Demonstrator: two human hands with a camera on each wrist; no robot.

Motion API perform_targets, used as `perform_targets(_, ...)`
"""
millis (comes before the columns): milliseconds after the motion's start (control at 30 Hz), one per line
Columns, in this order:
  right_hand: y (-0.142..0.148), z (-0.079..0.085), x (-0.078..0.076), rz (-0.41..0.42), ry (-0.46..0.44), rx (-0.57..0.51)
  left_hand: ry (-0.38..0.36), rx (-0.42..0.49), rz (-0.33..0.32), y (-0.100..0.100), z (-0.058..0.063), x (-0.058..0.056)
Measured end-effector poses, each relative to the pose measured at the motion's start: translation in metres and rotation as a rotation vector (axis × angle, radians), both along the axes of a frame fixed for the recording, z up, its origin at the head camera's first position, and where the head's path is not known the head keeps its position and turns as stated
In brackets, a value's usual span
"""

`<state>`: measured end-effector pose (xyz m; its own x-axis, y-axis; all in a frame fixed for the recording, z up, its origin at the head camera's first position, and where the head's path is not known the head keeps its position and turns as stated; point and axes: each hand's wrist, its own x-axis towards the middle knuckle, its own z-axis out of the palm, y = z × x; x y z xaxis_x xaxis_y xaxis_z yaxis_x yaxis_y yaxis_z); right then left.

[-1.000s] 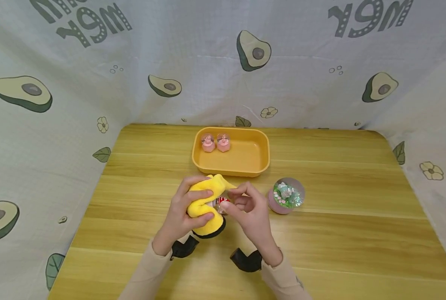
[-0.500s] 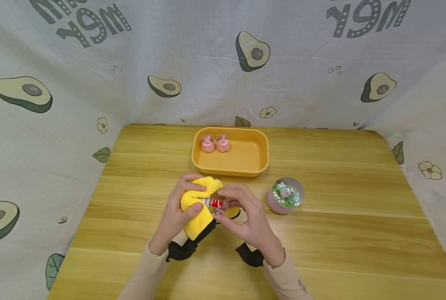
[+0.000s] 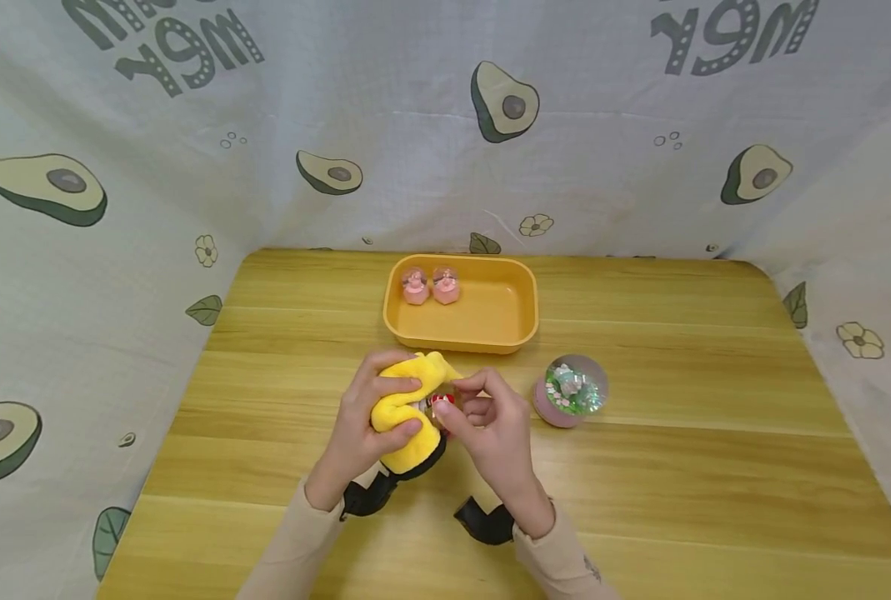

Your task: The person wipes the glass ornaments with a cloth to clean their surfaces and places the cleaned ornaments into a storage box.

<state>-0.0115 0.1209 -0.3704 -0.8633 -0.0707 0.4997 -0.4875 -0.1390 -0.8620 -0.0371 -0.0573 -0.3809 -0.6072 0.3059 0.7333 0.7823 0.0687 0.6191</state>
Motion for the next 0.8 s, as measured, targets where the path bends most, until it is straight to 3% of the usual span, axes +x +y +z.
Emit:
perform_targets(200, -0.001, 0.002, 0.000, -0.067, 0.067, 0.196, -0.063, 0.052, 0.018, -0.002, -0.003, 0.002)
perform_targets(367, 0.002, -0.004, -0.004, -0.038, 0.231, 0.267, -0.182, 0.109, 0.030, -0.004, -0.003, 0.001)
perform_targets(467, 0.004, -0.006, -0.009, -0.031, 0.376, 0.302, -0.252, 0.134, 0.026, -0.007, -0.001, 0.001)
perform_targets(567, 0.006, -0.005, -0.013, -0.059, 0.490, 0.366, -0.295, 0.134, 0.009, -0.008, 0.001, 0.000)
perform_targets(800, 0.012, -0.007, -0.017, -0.043, 0.529, 0.357, -0.254, 0.108, -0.037, -0.008, 0.001, 0.000)
